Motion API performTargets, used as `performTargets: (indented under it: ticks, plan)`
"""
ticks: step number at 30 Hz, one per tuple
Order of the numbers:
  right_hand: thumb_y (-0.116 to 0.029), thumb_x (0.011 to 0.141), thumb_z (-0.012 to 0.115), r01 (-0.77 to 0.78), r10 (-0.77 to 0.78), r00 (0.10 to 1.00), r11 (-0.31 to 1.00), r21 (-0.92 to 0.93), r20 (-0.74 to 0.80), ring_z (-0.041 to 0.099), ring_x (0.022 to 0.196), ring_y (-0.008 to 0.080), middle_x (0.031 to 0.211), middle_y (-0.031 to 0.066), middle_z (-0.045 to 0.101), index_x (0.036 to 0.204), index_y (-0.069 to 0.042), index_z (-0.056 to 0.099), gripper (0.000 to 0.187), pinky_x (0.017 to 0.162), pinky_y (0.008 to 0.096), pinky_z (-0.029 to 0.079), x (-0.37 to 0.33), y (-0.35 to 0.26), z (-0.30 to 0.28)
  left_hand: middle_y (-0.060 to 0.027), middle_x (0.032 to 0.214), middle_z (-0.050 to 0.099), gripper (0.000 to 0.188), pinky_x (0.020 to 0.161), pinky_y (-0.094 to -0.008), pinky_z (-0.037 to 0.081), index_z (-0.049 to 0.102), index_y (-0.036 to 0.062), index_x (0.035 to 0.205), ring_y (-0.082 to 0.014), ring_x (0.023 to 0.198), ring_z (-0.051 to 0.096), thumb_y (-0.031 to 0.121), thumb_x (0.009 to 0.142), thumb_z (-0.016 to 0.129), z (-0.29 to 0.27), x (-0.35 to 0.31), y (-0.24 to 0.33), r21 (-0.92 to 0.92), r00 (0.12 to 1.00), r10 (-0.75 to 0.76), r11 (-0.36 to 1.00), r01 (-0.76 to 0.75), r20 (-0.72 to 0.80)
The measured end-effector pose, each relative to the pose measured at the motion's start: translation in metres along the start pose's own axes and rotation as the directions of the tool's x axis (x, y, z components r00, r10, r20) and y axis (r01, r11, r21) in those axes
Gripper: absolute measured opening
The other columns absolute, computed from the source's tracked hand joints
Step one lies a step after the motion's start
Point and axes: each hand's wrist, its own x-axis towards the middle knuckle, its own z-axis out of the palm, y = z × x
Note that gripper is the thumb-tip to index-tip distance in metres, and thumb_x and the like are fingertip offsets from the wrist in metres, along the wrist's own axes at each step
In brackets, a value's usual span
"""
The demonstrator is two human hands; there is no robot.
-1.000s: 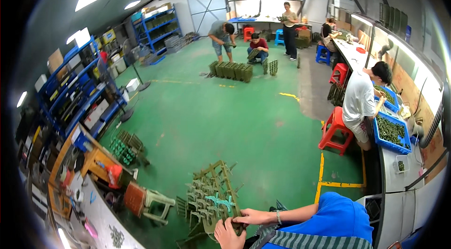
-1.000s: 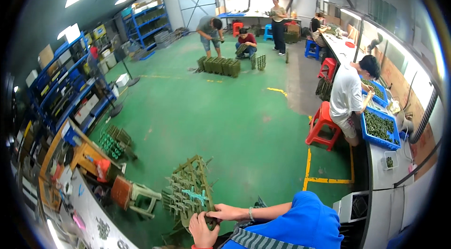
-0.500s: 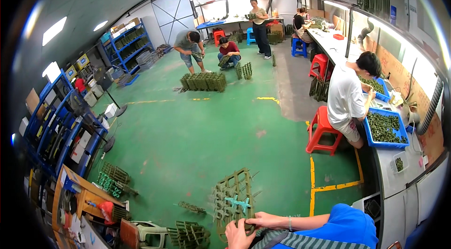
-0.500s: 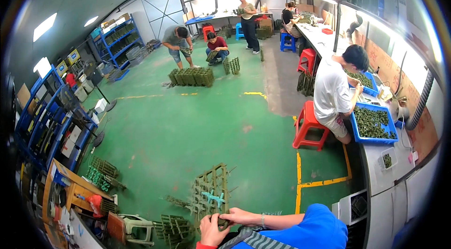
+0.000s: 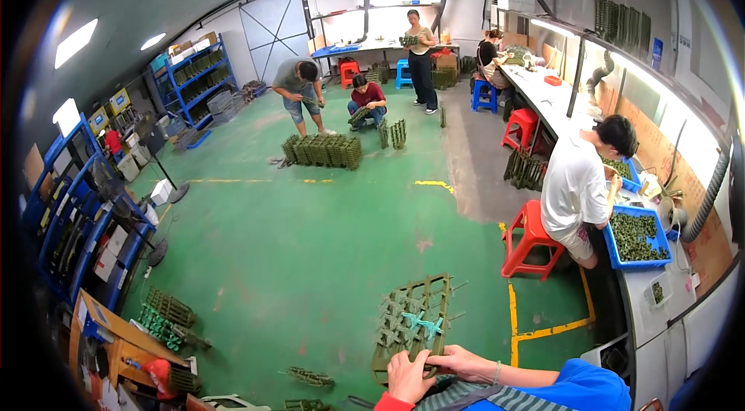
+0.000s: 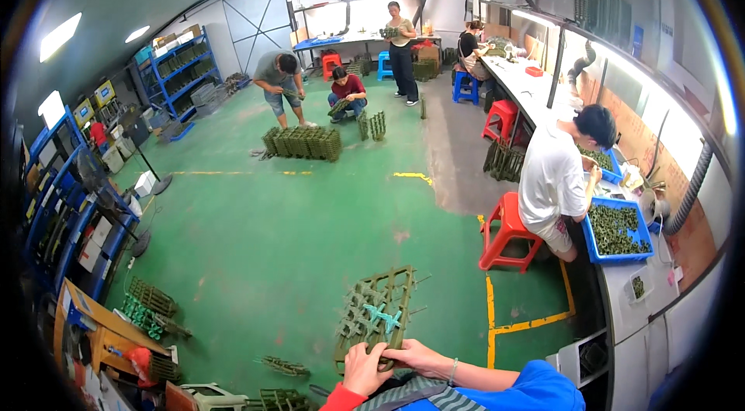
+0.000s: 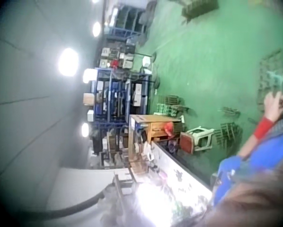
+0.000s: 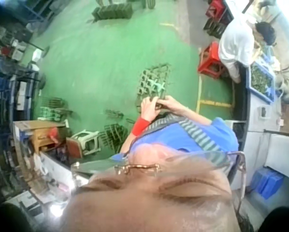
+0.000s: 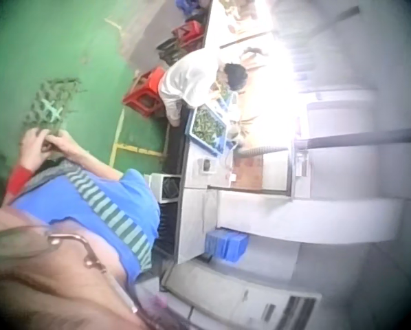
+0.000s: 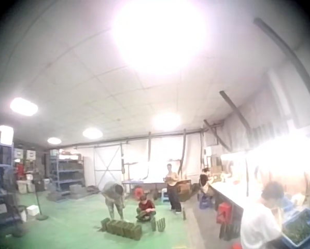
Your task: The person holds a green plastic frame and attaches small green plastic components to its branches by hand. The person then uses blue pliers to clip or secure specific sections of the assembly while standing at a workbench in a production area.
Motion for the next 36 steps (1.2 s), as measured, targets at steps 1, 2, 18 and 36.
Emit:
performTargets:
  ticks: [1,2,18,36]
  plan:
    - [-0.020,0.094,0.064,-0.007,0.007,1.000,1.000,-0.002,-0.010,0.057,0.073,0.0072,0.092,0.0016,0.066,0.105,-0.003,0.063,0.021,0.062,0.0245,0.044,0.008,-0.005,0.004,-0.0246,0.117,0.051,0.064,0.093,-0.0505,0.040,0.056,0.0171,0.126,-0.0422,0.114,0.047,0.026,0.068,0.080,-0.005,0.008,-0.007,0.000,1.000,0.026,1.000,-0.026,0.003]
    - [-0.019,0.094,0.064,0.004,-0.004,1.000,1.000,0.021,-0.021,0.058,0.075,0.0069,0.093,0.0010,0.066,0.105,-0.003,0.063,0.020,0.063,0.0236,0.044,0.019,-0.012,0.008,-0.0252,0.117,0.050,0.064,0.094,-0.0506,0.040,0.055,0.0165,0.127,-0.0428,0.114,0.046,0.025,0.068,0.080,-0.012,0.019,-0.015,0.006,0.998,0.056,0.998,-0.056,0.002]
    - [-0.009,0.096,0.059,0.409,-0.420,0.886,0.907,-0.098,-0.194,0.060,0.098,0.0125,0.109,0.0070,0.061,0.122,0.001,0.049,0.030,0.084,0.0284,0.051,0.142,-0.106,-0.026,-0.0293,0.139,0.035,0.075,0.110,-0.0553,0.027,0.046,0.0181,0.139,-0.0468,0.132,0.032,0.019,0.072,0.079,-0.051,0.201,-0.061,-0.091,0.969,0.243,0.967,-0.240,0.032]
    - [-0.007,0.097,0.057,0.518,-0.539,0.842,0.810,-0.274,-0.002,0.059,0.087,0.0093,0.105,0.0054,0.061,0.128,0.001,0.044,0.034,0.071,0.0262,0.051,0.343,-0.358,-0.180,-0.0281,0.141,0.033,0.074,0.110,-0.0547,0.024,0.044,0.0191,0.143,-0.0461,0.135,0.029,0.018,0.077,0.076,-0.051,0.529,-0.070,0.005,0.986,0.153,0.988,-0.153,-0.070]
